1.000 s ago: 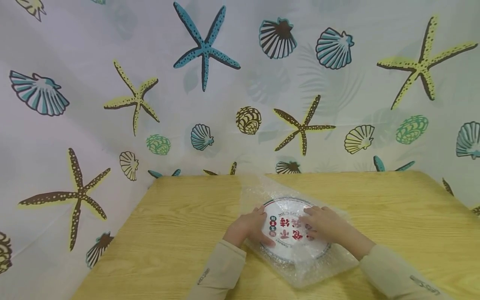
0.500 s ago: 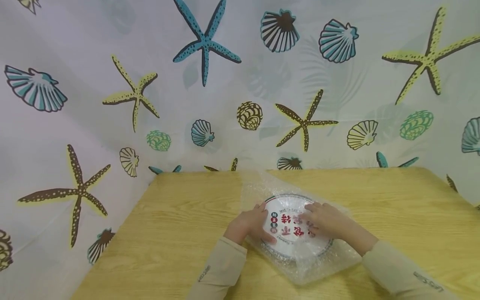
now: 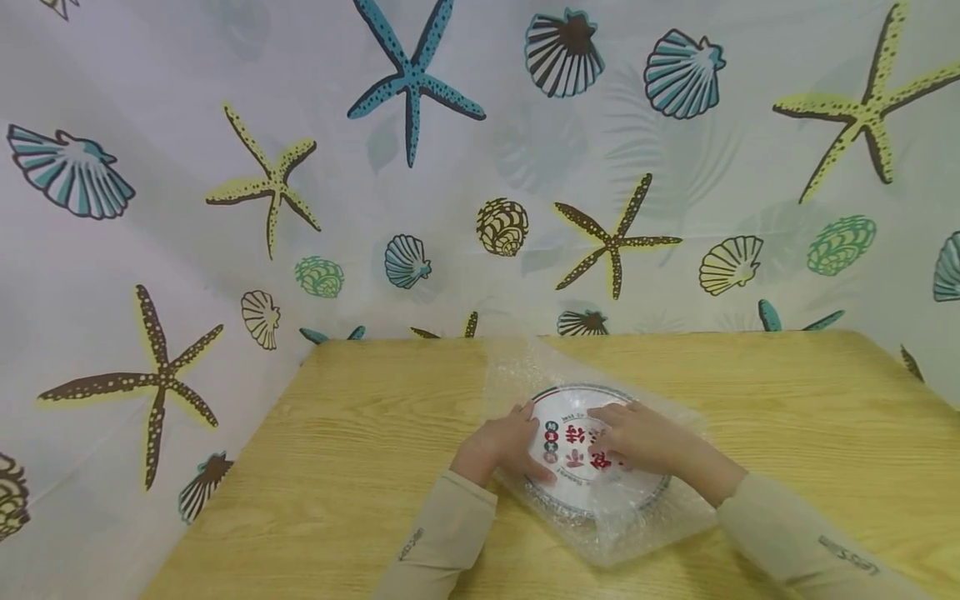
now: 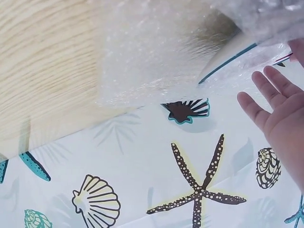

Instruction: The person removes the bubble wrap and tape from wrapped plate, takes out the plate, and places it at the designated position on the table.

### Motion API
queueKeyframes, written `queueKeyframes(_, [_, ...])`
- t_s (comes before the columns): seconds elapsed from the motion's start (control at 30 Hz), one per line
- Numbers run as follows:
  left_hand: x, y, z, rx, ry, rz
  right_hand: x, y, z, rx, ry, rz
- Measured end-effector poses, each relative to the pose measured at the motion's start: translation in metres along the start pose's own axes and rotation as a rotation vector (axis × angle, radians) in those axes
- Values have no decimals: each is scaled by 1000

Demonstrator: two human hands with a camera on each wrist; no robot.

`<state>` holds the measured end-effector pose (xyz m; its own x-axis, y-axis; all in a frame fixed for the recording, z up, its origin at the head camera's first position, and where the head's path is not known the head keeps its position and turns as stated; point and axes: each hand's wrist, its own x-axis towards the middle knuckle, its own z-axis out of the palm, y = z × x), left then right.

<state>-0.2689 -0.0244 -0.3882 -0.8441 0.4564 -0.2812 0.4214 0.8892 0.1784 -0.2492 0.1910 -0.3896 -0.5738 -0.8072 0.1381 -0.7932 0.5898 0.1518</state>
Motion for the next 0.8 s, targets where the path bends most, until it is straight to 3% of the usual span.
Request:
queueKeyframes(0.4, [-1,1,0,-7,-15,-19,6,-9,-4,-217,1,-48])
queueKeyframes(0.8, [-2,2,0,35,-6,-11,6,-6,6,-252,37,-46])
